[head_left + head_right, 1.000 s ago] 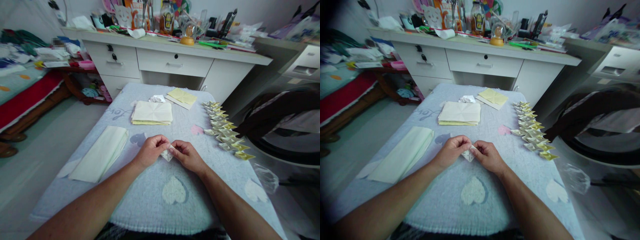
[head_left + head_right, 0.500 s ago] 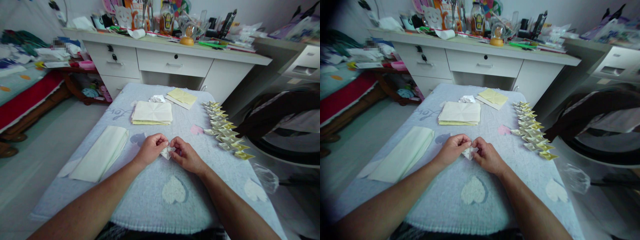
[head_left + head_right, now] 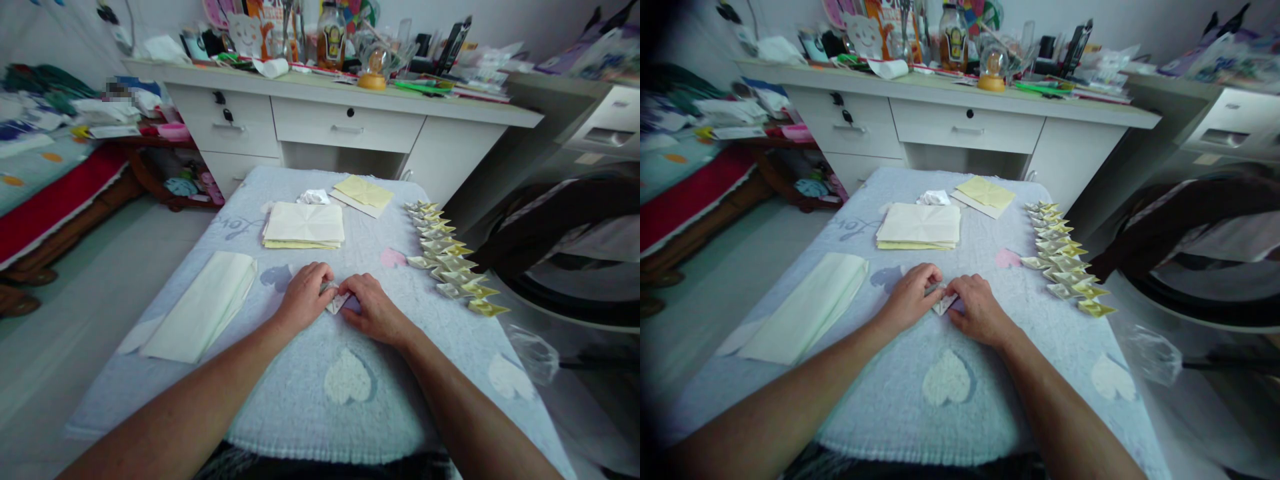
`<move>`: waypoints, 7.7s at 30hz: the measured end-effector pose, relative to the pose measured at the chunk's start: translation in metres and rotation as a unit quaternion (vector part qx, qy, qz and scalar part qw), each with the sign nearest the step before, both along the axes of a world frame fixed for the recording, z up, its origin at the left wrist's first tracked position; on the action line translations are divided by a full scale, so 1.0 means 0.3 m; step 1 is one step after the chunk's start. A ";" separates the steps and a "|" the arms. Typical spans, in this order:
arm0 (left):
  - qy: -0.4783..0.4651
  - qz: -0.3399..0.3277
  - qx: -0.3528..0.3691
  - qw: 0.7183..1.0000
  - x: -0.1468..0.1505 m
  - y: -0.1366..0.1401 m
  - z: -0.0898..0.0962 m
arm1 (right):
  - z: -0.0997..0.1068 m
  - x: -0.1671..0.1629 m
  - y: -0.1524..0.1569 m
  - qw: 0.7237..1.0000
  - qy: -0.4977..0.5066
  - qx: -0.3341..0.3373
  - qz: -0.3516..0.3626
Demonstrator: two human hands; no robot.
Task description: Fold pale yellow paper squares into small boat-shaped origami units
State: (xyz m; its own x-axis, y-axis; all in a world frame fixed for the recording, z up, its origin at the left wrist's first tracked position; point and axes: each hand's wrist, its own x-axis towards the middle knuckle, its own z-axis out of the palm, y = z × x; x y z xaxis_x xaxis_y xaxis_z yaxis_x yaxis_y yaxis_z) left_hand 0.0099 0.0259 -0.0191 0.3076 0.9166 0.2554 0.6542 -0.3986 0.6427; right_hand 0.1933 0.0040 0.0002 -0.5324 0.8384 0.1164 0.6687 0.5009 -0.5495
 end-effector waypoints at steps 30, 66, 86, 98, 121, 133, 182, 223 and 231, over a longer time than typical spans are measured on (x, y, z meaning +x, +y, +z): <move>0.078 -0.200 -0.007 0.977 -0.093 -0.002 0.044 | -0.012 -0.012 -0.007 0.993 -0.040 0.094 0.058; 0.099 -0.118 -0.032 0.988 -0.086 0.001 0.050 | -0.027 -0.026 0.019 0.996 -0.021 -0.002 -0.084; 0.149 -0.069 -0.021 0.986 -0.076 -0.008 0.048 | -0.033 -0.054 0.016 0.983 -0.110 0.009 -0.145; 0.189 -0.042 -0.004 0.981 -0.059 -0.018 0.039 | -0.041 -0.063 0.019 0.976 -0.127 0.027 -0.173; 0.241 0.024 -0.004 0.970 -0.046 -0.041 0.027 | -0.023 -0.079 0.011 0.966 -0.173 0.018 -0.191; 0.161 0.043 -0.041 0.985 -0.041 -0.020 0.020 | -0.041 -0.075 0.013 0.971 -0.127 0.033 -0.202; -0.263 -0.068 -0.216 0.938 -0.048 -0.009 0.034 | 0.009 -0.008 0.022 0.968 0.229 -0.093 -0.040; -0.125 -0.034 -0.007 0.992 -0.034 -0.039 0.076 | -0.003 -0.009 0.022 0.972 0.196 0.046 -0.120; -0.152 -0.039 0.007 0.988 -0.034 -0.040 0.075 | -0.008 -0.010 0.020 0.960 0.261 -0.050 -0.084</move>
